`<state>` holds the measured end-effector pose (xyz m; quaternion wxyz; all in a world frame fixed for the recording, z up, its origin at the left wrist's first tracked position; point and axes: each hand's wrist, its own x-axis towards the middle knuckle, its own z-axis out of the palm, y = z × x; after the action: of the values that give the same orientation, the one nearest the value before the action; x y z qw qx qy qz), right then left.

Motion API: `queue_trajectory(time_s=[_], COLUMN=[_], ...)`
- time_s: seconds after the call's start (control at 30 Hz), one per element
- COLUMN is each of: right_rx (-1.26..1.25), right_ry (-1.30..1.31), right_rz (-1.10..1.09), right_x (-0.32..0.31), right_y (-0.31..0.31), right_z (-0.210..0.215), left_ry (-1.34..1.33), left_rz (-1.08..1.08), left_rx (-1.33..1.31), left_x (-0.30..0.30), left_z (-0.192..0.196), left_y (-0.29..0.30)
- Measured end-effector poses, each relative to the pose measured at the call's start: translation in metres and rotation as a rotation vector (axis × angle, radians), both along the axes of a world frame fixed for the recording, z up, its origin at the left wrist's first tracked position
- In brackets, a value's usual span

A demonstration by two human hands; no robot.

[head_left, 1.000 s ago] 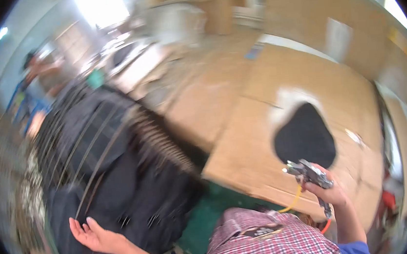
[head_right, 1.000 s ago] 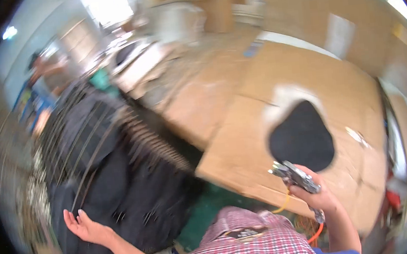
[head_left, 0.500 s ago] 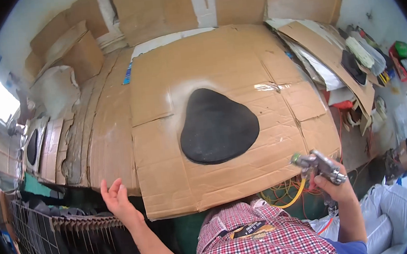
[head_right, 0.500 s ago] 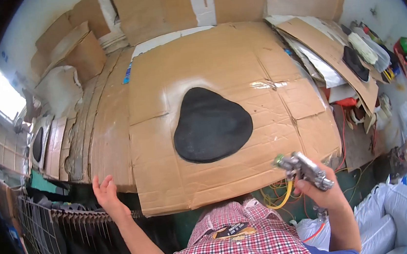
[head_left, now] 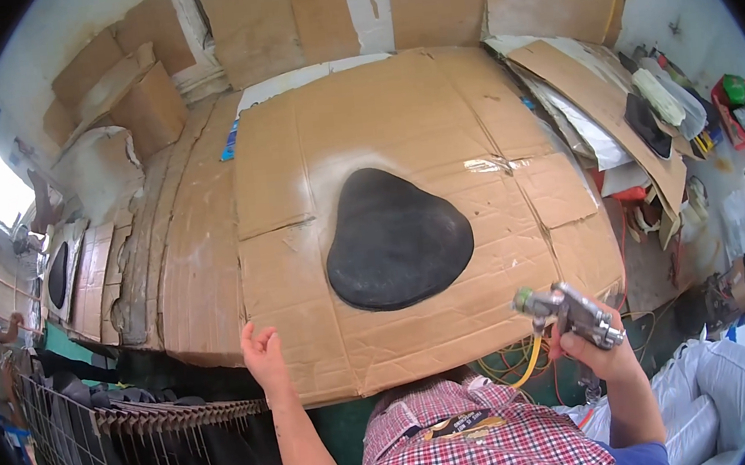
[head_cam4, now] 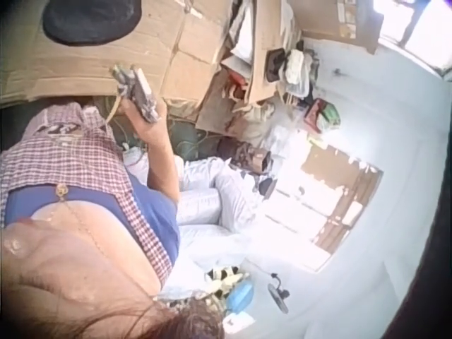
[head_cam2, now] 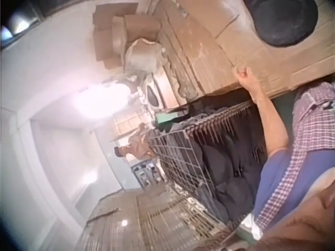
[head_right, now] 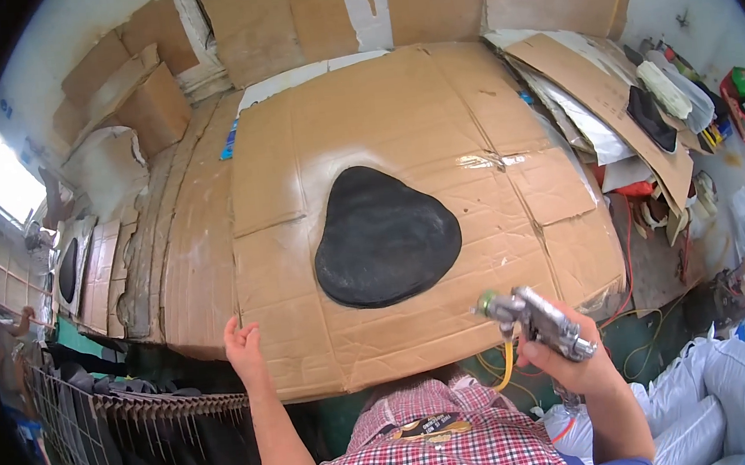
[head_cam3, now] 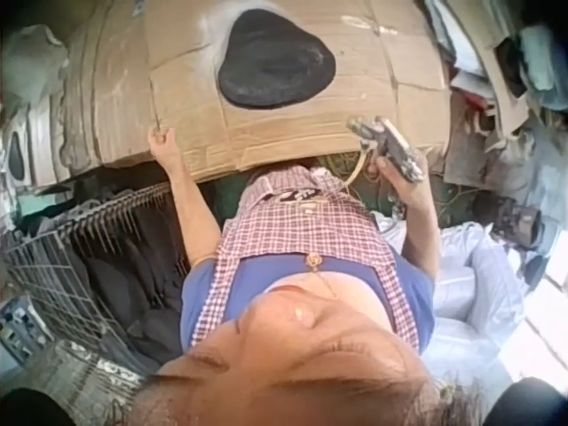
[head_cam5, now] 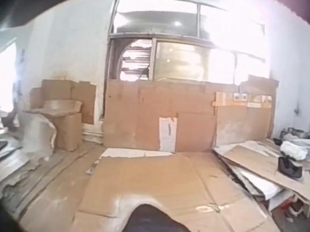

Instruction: Apply adhesive or a coating to black material pieces using a spray gun and place them on a drying rack.

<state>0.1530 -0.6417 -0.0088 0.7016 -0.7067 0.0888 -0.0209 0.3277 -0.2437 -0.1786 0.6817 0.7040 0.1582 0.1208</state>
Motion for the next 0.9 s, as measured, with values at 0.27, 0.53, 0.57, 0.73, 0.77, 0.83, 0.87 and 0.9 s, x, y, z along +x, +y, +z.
queue_trajectory(time_s=[0.27,0.53,0.57,0.73,0.77,0.83,0.87,0.9], right_rx=[-0.259,-0.103,-0.123,-0.083,-0.164,-0.236,-0.235,-0.156], right_ry=[0.049,-0.051,-0.059,0.033,0.082,0.126,0.129,0.044], right_rz=[-0.202,0.014,0.003,0.033,0.15,0.261,0.258,0.175], right_x=[-0.006,0.0,0.005,0.005,0.0,-0.002,0.002,0.009], right_y=[-0.033,-0.038,-0.04,-0.047,-0.053,-0.057,-0.055,-0.052], right_z=[0.008,0.012,0.011,0.02,0.019,0.017,0.014,0.011], left_ry=[0.163,0.233,0.241,0.361,0.367,0.376,0.383,0.388], left_rz=[-0.012,-0.105,-0.131,-0.212,-0.227,-0.246,-0.226,-0.206], left_rx=[-0.015,0.317,0.443,0.752,0.795,0.838,0.95,1.063], left_x=[0.006,0.065,0.074,0.086,0.087,0.089,0.09,0.091], left_z=[-0.06,-0.167,-0.166,-0.126,-0.124,-0.12,-0.118,-0.116], left_y=[-0.001,-0.013,-0.025,-0.081,-0.082,-0.088,-0.094,-0.099])
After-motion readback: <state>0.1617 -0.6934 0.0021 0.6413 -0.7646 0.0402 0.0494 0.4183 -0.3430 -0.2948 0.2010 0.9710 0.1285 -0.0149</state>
